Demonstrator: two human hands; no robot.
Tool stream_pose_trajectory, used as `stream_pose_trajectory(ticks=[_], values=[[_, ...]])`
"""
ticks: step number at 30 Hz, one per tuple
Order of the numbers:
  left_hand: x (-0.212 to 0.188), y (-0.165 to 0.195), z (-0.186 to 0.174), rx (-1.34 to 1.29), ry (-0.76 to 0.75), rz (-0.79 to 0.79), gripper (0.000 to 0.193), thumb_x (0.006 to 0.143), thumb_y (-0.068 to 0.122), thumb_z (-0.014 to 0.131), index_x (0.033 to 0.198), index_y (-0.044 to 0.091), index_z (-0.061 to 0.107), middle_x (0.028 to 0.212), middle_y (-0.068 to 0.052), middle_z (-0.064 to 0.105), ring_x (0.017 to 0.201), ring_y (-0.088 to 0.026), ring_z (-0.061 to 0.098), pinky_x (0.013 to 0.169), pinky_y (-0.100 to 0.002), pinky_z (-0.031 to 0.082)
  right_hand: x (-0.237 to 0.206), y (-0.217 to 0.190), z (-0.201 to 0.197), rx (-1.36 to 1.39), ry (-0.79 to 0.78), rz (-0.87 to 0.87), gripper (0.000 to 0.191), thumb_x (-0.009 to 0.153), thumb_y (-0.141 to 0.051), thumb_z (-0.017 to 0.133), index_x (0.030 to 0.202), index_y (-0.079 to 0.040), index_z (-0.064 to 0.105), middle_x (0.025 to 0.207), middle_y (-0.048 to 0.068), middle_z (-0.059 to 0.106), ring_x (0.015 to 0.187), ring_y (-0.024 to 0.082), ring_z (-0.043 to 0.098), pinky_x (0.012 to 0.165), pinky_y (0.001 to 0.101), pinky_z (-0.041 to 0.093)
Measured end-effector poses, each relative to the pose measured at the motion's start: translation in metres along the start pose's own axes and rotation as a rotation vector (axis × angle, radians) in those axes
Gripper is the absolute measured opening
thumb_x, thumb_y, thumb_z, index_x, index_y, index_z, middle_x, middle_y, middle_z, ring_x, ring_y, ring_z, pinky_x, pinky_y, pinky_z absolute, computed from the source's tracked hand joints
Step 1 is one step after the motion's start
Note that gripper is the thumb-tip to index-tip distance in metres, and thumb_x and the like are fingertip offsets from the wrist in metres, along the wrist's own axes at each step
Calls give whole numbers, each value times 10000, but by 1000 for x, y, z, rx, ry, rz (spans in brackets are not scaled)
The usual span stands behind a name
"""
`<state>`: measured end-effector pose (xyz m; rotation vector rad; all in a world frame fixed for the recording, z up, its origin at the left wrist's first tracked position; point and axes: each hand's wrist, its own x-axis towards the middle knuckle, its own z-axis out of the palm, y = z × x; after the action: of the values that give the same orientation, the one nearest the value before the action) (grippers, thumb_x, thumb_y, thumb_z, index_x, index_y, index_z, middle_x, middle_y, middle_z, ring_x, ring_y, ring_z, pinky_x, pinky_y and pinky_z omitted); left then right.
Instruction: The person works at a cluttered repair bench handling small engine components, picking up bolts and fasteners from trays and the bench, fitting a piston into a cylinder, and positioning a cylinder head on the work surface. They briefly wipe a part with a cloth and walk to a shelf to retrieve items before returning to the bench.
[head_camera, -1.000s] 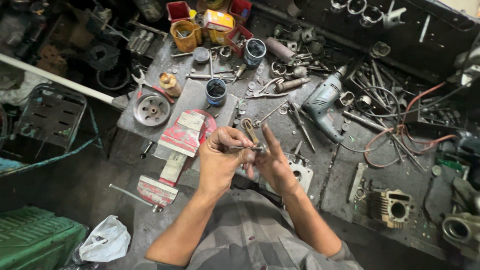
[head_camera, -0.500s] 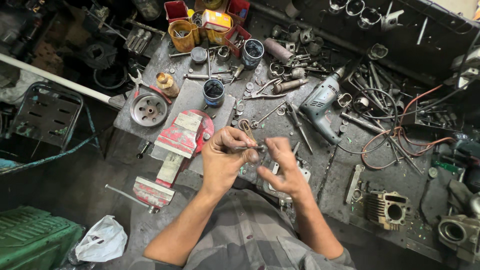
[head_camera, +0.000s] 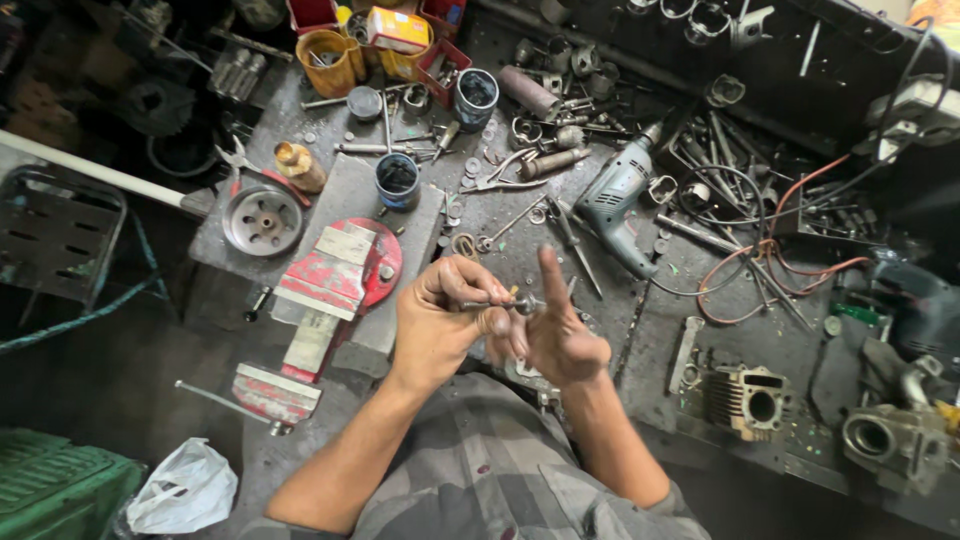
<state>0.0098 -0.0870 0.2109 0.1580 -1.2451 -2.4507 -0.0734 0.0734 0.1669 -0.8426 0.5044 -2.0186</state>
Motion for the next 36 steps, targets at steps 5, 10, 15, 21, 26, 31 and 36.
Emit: stream_pose_trajectory(ticks=[5,10,15,21,26,31,36], values=[[3,-11,8,96,-41,146,301,865,17,855,841,59,558,1022,-73,676,983,-134,697,910,-305,612,-11,24,4,362,-72,-41,771,1012,-577,485,1649,-390,93,1163,60,562,725,178,535,736,433,464],[2,-13,14,96,-20,154,297,860,4,848,854,55,555,1012,-69,669,972,-127,683,887,-286,590,-24,23,2,376,-94,-31,681,1052,-591,442,1659,-420,184,847,72,548,767,201,517,807,440,474],[0,-14,20,116,-3,185,302,862,-3,842,857,66,548,1005,-58,666,968,-123,684,875,-279,589,-39,2,-17,-136,70,-16,641,1014,-511,536,1573,-257,353,850,104,562,818,230,539,885,464,445],[-14,-31,42,-58,31,-101,263,818,-48,820,826,33,570,953,-116,678,760,-225,722,635,-365,613,-59,-19,-17,9,189,-6,891,985,-471,623,1712,-290,139,1028,107,602,902,235,540,887,430,433],[-32,-57,72,125,-20,166,309,856,-68,823,856,40,533,1005,-99,673,985,-163,701,910,-318,611,-74,-11,-5,451,-19,-129,858,993,-499,549,1644,-333,14,1267,83,594,604,195,551,622,414,490],[-45,-67,81,187,71,237,308,851,-67,837,854,25,544,997,-104,668,1000,-171,695,943,-341,622,-95,-8,-10,394,-135,-17,804,1043,-514,531,1657,-478,13,1107,39,781,650,182,549,654,390,474],[-53,-63,75,173,64,257,316,848,-78,828,857,35,533,1005,-102,673,984,-168,689,923,-351,626,-115,-18,-19,-47,-64,172,847,1048,-332,649,1627,-479,48,1225,90,622,860,220,644,773,386,500]])
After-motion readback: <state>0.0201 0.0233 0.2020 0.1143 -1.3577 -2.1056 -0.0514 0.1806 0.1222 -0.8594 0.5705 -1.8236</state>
